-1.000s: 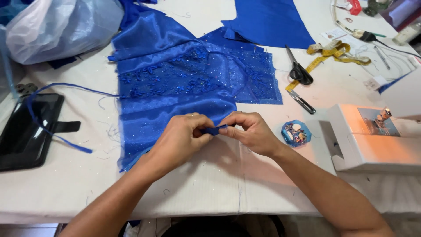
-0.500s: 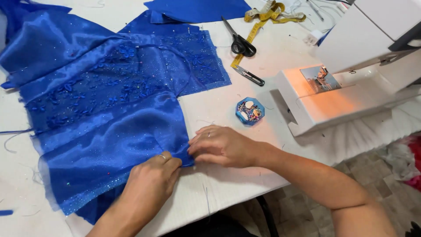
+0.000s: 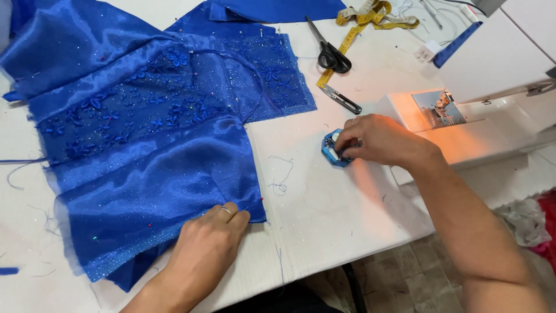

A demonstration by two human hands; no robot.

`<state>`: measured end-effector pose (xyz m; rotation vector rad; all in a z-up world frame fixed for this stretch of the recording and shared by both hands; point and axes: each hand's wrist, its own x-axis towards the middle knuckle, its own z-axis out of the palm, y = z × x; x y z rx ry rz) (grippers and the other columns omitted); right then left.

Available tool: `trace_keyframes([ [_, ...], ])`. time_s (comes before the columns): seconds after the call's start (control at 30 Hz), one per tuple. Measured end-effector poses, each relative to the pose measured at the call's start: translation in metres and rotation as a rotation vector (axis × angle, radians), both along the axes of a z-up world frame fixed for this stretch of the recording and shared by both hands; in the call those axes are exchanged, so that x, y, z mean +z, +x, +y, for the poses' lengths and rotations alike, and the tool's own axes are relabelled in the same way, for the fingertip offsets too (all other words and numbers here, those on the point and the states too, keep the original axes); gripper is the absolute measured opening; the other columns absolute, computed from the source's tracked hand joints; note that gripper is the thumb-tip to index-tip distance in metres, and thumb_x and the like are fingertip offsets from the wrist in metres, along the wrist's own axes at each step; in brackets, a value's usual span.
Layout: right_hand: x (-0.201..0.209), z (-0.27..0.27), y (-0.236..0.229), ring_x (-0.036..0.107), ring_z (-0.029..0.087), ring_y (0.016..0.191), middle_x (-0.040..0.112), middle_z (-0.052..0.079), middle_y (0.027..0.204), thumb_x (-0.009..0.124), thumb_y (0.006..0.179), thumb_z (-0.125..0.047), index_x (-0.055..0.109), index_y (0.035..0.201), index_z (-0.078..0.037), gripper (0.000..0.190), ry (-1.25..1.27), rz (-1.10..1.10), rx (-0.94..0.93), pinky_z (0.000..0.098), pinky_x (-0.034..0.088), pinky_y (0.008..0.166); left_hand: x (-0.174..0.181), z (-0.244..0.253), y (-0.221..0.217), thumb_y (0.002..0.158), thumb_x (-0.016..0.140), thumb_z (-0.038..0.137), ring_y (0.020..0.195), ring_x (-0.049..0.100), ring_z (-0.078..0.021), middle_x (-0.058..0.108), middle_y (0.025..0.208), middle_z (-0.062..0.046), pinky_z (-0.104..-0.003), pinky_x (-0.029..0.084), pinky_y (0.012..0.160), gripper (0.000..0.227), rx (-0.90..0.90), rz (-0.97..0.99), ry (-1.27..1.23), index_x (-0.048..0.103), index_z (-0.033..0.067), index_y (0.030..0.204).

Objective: The person pins a blue sparkly fabric piece on a white table. They align the edges of the fabric and insert pins from a small container to hold the layers together.

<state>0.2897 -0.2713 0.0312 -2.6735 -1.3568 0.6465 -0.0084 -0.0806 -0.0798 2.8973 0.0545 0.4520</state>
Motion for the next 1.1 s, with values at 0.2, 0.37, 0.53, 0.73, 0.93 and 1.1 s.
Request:
trace_keyframes([
  [0.2, -0.014, -0.009, 0.012, 0.068, 0.014, 0.081, 0.076, -0.005, 0.094, 0.066, 0.088, -0.016, 0.078, 0.092, -0.018, 0.013, 0.111, -0.052, 0.117, 0.0312, 0.053, 0.074, -0.002, 0.001, 0.000, 0.084, 0.055, 0.007, 0.072, 0.062, -0.0272, 0.059, 0.082, -0.004, -0.045, 0.048, 0.046, 0.009, -0.010, 0.000, -0.005, 0.058, 0.0149, 0.086],
  [0.37, -0.006, -0.016, 0.010, 0.065, 0.014, 0.083, 0.073, -0.004, 0.097, 0.063, 0.092, -0.017, 0.074, 0.096, -0.017, 0.011, 0.154, -0.030, 0.107, 0.0311, 0.050, 0.073, -0.006, 0.001, 0.000, 0.086, 0.054, 0.008, 0.070, 0.062, -0.0263, 0.059, 0.080, -0.003, -0.044, 0.048, 0.045, 0.009, 0.004, -0.019, 0.018, 0.058, 0.0157, 0.085],
  [0.53, 0.015, -0.012, -0.011, 0.055, 0.014, 0.066, 0.072, 0.000, 0.089, 0.060, 0.097, -0.020, 0.072, 0.101, -0.014, 0.014, 0.133, 0.107, -0.198, 0.0287, 0.042, 0.056, -0.005, 0.001, 0.001, 0.086, 0.054, 0.009, 0.071, 0.062, -0.0280, 0.058, 0.079, -0.003, -0.047, 0.047, 0.044, 0.008, 0.023, 0.012, -0.004, 0.057, 0.0158, 0.083],
  [0.73, -0.019, -0.031, -0.034, 0.073, 0.018, 0.076, 0.075, 0.011, 0.084, 0.053, 0.099, -0.012, 0.059, 0.105, -0.003, 0.012, 0.577, 0.488, -0.084, 0.0278, 0.058, 0.064, -0.002, 0.001, 0.002, 0.087, 0.056, 0.011, 0.068, 0.061, -0.0279, 0.058, 0.077, -0.003, -0.046, 0.046, 0.044, 0.009, 0.014, -0.065, -0.028, 0.056, 0.0159, 0.079],
  [0.93, -0.072, -0.037, -0.087, 0.074, 0.016, 0.088, 0.075, 0.008, 0.092, 0.066, 0.089, -0.001, 0.071, 0.099, -0.004, 0.012, 0.789, 0.249, 0.076, 0.0256, 0.063, 0.080, 0.002, 0.000, 0.001, 0.081, 0.054, 0.000, 0.063, 0.058, -0.0302, 0.056, 0.074, -0.006, -0.048, 0.041, 0.037, 0.014, -0.005, -0.054, -0.057, 0.054, 0.0128, 0.075],
  [1.1, -0.100, -0.055, -0.073, 0.069, 0.024, 0.105, 0.069, 0.011, 0.112, 0.057, 0.094, 0.003, 0.073, 0.115, -0.006, 0.027, 0.740, -0.298, 0.362, 0.0343, 0.056, 0.097, 0.002, -0.001, 0.004, 0.085, 0.052, 0.004, 0.071, 0.062, -0.0325, 0.059, 0.079, -0.006, -0.050, 0.043, 0.041, 0.012, 0.002, 0.012, -0.084, 0.055, 0.0131, 0.078],
])
